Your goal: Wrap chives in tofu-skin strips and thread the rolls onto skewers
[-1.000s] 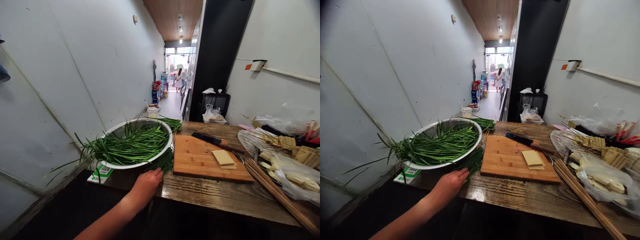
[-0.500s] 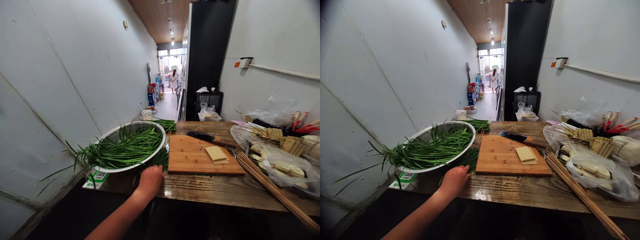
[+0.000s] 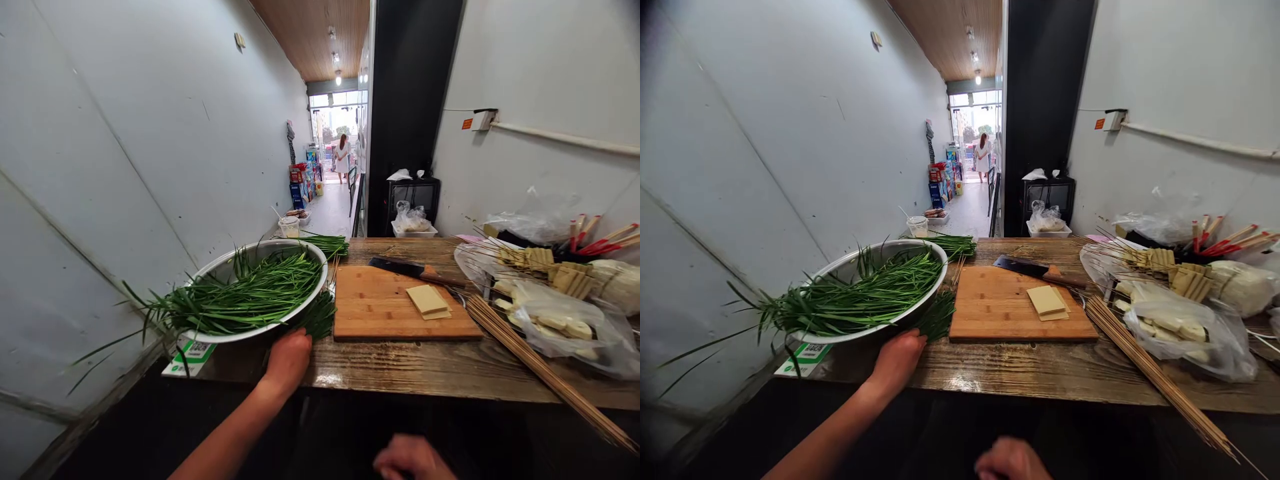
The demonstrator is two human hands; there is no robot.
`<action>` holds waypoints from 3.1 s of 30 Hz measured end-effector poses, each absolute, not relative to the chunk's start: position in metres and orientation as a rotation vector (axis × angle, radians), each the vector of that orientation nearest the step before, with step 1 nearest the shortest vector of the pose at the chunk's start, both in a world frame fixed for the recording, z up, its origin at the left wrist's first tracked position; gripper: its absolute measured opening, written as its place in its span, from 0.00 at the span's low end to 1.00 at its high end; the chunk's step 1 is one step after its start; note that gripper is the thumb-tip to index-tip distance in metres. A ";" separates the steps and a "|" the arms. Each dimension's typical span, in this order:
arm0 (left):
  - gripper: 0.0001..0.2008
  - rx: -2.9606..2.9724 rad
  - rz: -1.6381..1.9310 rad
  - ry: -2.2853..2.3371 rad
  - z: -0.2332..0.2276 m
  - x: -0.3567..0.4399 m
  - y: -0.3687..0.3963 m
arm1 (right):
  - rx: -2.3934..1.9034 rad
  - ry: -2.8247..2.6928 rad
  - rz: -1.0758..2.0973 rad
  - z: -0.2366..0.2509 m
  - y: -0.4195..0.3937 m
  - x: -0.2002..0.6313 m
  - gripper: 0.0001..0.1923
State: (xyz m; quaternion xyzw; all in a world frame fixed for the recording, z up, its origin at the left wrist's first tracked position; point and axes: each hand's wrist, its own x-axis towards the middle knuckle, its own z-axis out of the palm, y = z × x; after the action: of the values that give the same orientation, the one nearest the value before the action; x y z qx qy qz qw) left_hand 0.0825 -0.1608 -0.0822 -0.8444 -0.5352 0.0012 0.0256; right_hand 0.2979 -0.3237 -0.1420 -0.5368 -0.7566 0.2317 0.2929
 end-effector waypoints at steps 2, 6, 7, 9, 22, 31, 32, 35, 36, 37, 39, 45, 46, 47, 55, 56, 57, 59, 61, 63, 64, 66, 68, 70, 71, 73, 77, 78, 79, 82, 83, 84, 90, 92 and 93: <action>0.12 -2.598 -0.009 -1.692 -0.082 0.083 -0.162 | -1.404 -2.051 0.541 -0.118 -0.284 0.297 0.12; 0.11 -2.563 -0.056 -1.773 -0.085 0.083 -0.164 | -1.475 -2.327 -0.006 -0.068 -0.182 0.278 0.10; 0.11 -2.558 -0.069 -1.782 -0.086 0.083 -0.163 | -1.458 -2.436 -0.064 -0.062 -0.159 0.270 0.10; 0.12 -2.560 -0.078 -1.785 -0.088 0.081 -0.162 | -1.465 -2.598 -0.149 -0.060 -0.122 0.255 0.10; 0.14 -2.547 -0.434 -1.609 -0.118 0.062 -0.165 | -1.338 -2.895 -0.583 -0.086 -0.076 0.236 0.13; 0.12 -2.471 -0.568 -1.503 -0.121 0.065 -0.179 | -1.526 -2.695 -0.724 -0.054 -0.094 0.244 0.14; 0.12 -2.468 -0.580 -1.496 -0.121 0.065 -0.180 | -1.534 -2.695 -0.724 -0.053 -0.095 0.246 0.14; 0.13 -2.464 -0.613 -1.473 -0.121 0.066 -0.181 | -1.587 -2.692 -0.689 -0.052 -0.097 0.252 0.13; 0.13 -2.465 -0.622 -1.468 -0.120 0.066 -0.182 | -1.582 -2.693 -0.680 -0.052 -0.098 0.253 0.13; 0.13 -2.466 -0.633 -1.467 -0.119 0.065 -0.182 | -1.586 -2.687 -0.673 -0.054 -0.099 0.254 0.13; 0.13 -2.462 -0.654 -1.473 -0.117 0.065 -0.182 | -1.591 -2.679 -0.675 -0.057 -0.100 0.254 0.12; 0.15 -2.472 -0.670 -1.485 -0.118 0.066 -0.180 | -1.369 -2.822 -0.670 -0.066 -0.100 0.251 0.13; 0.15 -2.483 -0.668 -1.474 -0.120 0.066 -0.180 | -1.363 -2.828 -0.668 -0.068 -0.099 0.252 0.13; 0.15 -2.490 -0.670 -1.463 -0.121 0.067 -0.180 | -1.374 -2.826 -0.669 -0.069 -0.098 0.252 0.13; 0.14 -2.493 -0.565 -1.487 -0.126 0.077 -0.176 | -1.353 -3.006 -0.534 -0.085 -0.077 0.236 0.14; 0.13 -2.496 -0.540 -1.505 -0.125 0.078 -0.176 | -1.376 -3.028 -0.493 -0.085 -0.075 0.231 0.14; 0.13 -2.499 -0.513 -1.524 -0.123 0.079 -0.175 | -1.417 -3.031 -0.447 -0.085 -0.074 0.226 0.14; 0.12 -2.510 -0.455 -1.561 -0.121 0.080 -0.174 | -1.510 -3.000 -0.365 -0.079 -0.075 0.219 0.13; 0.11 -2.520 -0.410 -1.584 -0.117 0.081 -0.175 | -1.584 -2.952 -0.323 -0.070 -0.078 0.223 0.12; 0.11 -2.532 -0.407 -1.575 -0.113 0.080 -0.177 | -1.568 -2.886 -0.296 -0.058 -0.087 0.241 0.12; 0.12 -2.538 -0.420 -1.557 -0.111 0.080 -0.178 | -1.541 -2.829 -0.262 -0.053 -0.093 0.255 0.12; 0.12 -2.549 -0.457 -1.513 -0.106 0.081 -0.180 | -1.503 -2.661 -0.152 -0.045 -0.107 0.295 0.13; 0.12 -2.562 -0.493 -1.464 -0.103 0.086 -0.181 | -1.512 -2.380 -0.003 -0.040 -0.121 0.340 0.13; 0.12 -2.588 -0.542 -1.407 -0.103 0.096 -0.182 | -1.535 -2.060 0.192 -0.039 -0.134 0.378 0.13; 0.13 -2.608 -0.577 -1.369 -0.105 0.103 -0.182 | -1.541 -1.919 0.271 -0.039 -0.138 0.389 0.13; 0.13 -2.668 -0.659 -1.247 -0.108 0.120 -0.185 | -1.541 -1.737 0.343 -0.043 -0.142 0.390 0.15; 0.14 -2.746 -0.847 -0.876 -0.113 0.148 -0.199 | -1.503 -1.934 0.214 -0.062 -0.131 0.316 0.12; 0.13 -2.734 -0.892 -0.807 -0.113 0.150 -0.203 | -1.493 -2.089 0.150 -0.066 -0.128 0.293 0.10; 0.13 -2.717 -0.928 -0.762 -0.113 0.149 -0.206 | -1.487 -2.225 0.076 -0.069 -0.126 0.274 0.11; 0.13 -2.674 -0.973 -0.734 -0.110 0.136 -0.207 | -1.519 -2.406 -0.111 -0.072 -0.126 0.263 0.11; 0.13 -2.667 -0.983 -0.735 -0.110 0.131 -0.205 | -1.555 -2.385 -0.142 -0.072 -0.129 0.276 0.11; 0.13 -2.662 -0.998 -0.730 -0.110 0.126 -0.203 | -1.646 -2.310 -0.157 -0.072 -0.132 0.298 0.12; 0.10 -2.699 -1.084 -0.658 -0.112 0.134 -0.195 | -1.788 -1.964 -0.192 -0.089 -0.161 0.455 0.09; 0.10 -2.732 -1.079 -0.646 -0.113 0.148 -0.195 | -1.781 -2.002 -0.213 -0.101 -0.169 0.474 0.12; 0.10 -2.754 -1.060 -0.641 -0.113 0.155 -0.195 | -1.780 -2.003 -0.230 -0.106 -0.172 0.476 0.12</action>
State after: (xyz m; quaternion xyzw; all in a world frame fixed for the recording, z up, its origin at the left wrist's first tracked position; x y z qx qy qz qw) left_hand 0.1551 -0.1951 -0.1129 -0.9103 -0.2118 -0.3503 0.0610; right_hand 0.4764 -0.1724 -0.1064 -0.6449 -0.7259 -0.0833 0.2240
